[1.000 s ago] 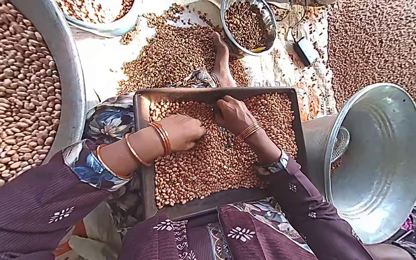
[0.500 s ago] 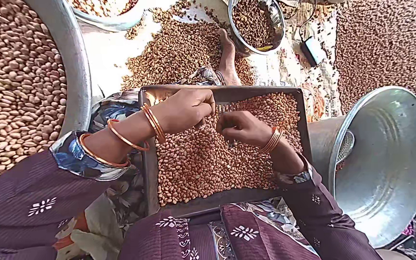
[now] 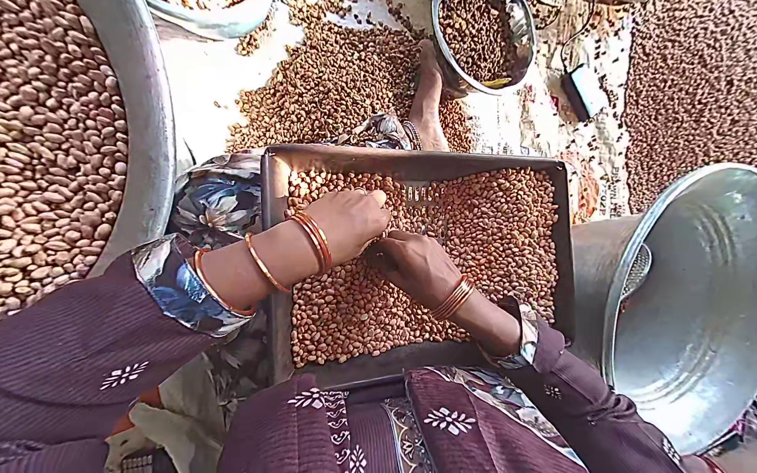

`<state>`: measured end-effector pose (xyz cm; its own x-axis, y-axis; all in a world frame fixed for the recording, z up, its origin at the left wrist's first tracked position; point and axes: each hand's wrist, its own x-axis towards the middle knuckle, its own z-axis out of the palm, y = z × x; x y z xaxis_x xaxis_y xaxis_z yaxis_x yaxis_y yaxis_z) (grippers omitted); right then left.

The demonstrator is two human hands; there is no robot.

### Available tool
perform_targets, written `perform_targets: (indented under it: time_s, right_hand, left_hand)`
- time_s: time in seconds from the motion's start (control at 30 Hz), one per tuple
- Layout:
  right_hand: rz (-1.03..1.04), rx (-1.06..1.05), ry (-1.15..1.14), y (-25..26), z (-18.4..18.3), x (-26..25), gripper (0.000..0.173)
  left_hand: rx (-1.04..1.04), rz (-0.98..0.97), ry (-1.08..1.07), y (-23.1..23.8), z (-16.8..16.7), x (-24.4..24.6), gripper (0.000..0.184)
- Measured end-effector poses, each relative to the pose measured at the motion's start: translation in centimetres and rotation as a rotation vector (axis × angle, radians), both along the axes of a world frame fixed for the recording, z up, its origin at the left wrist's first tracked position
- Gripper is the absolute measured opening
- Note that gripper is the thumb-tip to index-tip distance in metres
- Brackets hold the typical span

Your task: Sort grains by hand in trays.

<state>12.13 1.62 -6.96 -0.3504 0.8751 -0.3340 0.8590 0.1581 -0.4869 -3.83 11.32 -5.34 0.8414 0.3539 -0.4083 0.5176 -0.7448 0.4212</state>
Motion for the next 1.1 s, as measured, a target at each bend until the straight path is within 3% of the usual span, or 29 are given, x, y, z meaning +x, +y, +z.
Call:
perform_targets:
  time_s: [0.2,0.33,0.43,0.57,0.67,0.77,0.9,1.0,1.1]
  right_hand:
    - [-0.058,-0.04,-0.01,-0.1,-0.3,-0.7,0.025]
    - [-0.092,-0.11,0.01,0.4,-0.6,-0.8,0.022]
    - [-0.1,-0.131,0.02,0.5,-0.7,-0.9,0.018]
    - [-0.082,0.043,0.013,-0.3,-0.9,-1.2,0.016]
    - [-0.046,0.121,-0.016,-0.8,-1.0,-1.6,0.013]
    - [-0.063,0.006,0.08,0.1,-0.6,-0.6,0.012]
    - [-0.314,0.107,0.251,2.0,1.6,4.0,0.015]
    - [-0.455,0.038,0.387,1.7,3.4,7.1,0.019]
    - [-0.402,-0.106,0.375,0.4,3.6,7.6,0.025]
  left_hand:
    - [0.018,-0.024,-0.002,-0.4,-0.4,0.3,0.013]
    - [0.005,0.12,-0.045,0.5,-0.3,0.0,0.016]
    - [-0.21,0.303,-0.18,1.4,1.0,-0.1,0.024]
    - [-0.745,0.584,-0.397,1.9,2.3,-0.5,0.044]
    - [-0.803,0.655,-0.353,2.1,2.7,-0.5,0.043]
    - [-0.587,0.528,-0.211,1.9,2.6,-0.3,0.033]
    - [-0.441,0.246,-0.154,1.5,1.3,-0.2,0.022]
    - [-0.353,0.049,-0.161,0.8,0.4,-0.1,0.016]
    - [-0.241,-0.036,-0.164,-0.3,-0.1,0.1,0.016]
